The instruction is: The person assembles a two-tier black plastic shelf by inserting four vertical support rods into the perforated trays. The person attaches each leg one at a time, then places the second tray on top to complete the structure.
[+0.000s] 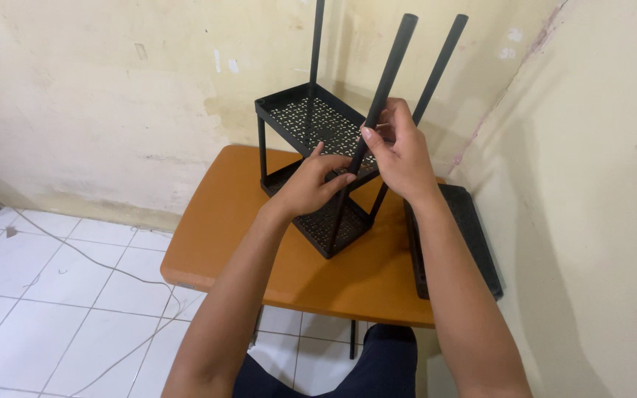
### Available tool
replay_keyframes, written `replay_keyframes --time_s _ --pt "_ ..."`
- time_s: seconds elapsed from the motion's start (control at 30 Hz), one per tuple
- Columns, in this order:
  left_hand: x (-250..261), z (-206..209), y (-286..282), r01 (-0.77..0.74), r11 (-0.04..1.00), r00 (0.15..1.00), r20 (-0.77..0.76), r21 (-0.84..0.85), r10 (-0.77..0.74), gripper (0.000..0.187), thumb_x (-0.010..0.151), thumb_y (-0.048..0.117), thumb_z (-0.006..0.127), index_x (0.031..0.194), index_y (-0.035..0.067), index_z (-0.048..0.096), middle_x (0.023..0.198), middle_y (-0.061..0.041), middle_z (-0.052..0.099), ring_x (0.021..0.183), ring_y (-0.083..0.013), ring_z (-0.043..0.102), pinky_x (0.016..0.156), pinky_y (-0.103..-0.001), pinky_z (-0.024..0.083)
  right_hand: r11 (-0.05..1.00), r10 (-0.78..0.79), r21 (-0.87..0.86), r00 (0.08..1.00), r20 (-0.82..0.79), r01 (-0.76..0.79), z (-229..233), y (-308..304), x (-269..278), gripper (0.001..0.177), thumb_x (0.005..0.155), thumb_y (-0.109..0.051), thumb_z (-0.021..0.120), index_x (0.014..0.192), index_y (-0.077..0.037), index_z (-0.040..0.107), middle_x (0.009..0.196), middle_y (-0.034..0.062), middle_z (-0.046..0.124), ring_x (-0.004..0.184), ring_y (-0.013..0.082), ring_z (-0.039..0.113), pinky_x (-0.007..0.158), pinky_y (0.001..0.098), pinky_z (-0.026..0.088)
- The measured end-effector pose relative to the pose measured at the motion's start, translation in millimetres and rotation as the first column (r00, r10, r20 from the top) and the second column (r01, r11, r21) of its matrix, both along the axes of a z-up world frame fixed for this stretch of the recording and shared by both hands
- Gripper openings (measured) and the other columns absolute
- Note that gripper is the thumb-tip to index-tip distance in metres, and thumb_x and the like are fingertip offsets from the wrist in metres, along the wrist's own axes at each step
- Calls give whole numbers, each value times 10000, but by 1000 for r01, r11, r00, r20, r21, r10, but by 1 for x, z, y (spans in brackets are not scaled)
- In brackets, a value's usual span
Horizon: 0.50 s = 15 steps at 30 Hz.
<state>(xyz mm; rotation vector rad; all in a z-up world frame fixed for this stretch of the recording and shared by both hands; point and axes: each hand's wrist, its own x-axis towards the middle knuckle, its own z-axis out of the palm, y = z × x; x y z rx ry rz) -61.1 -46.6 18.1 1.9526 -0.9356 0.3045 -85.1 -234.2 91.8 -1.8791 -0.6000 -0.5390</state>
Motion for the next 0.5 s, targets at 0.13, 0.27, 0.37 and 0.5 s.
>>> replay_keyframes --time_s 0.13,0.27,0.37,0.5 --pt "6 -4 -2 -31 999 999 12 -25 32 200 925 154 714 1084 34 716 1019 -135 745 1043 -299 703 1258 -559 168 1000 12 24 1000 -19 -12 -8 1 6 325 1047 -48 606 1349 -13 491 1108 92 682 1031 158 704 902 314 603" --pt "5 -5 -3 -71 997 997 2 -24 71 196 899 150 733 1056 33 725 974 -136 753 993 -309 716 1257 -554 178 999 26 37 999 -29 -25 -12 1 8 319 1051 -29 583 1356 -17 487 1104 89 680 1015 156 710 898 310 604" --pt "4 -2 -7 -103 995 994 -19 -4 103 193 888 161 747 1027 28 730 939 -138 755 951 -317 723 1264 -548 177 998 37 47 999 -22 -36 -13 2 8 324 1053 -21 580 1365 -20 489 1107 86 682 1010 157 714 896 308 605" --pt "2 1 -12 -135 990 991 -17 38 135 215 883 184 765 1008 15 720 912 -149 749 931 -345 704 1248 -561 173 999 25 34 1000 14 -26 -14 1 6 348 1044 -7 591 1379 -27 495 1095 82 691 981 158 730 890 304 607"
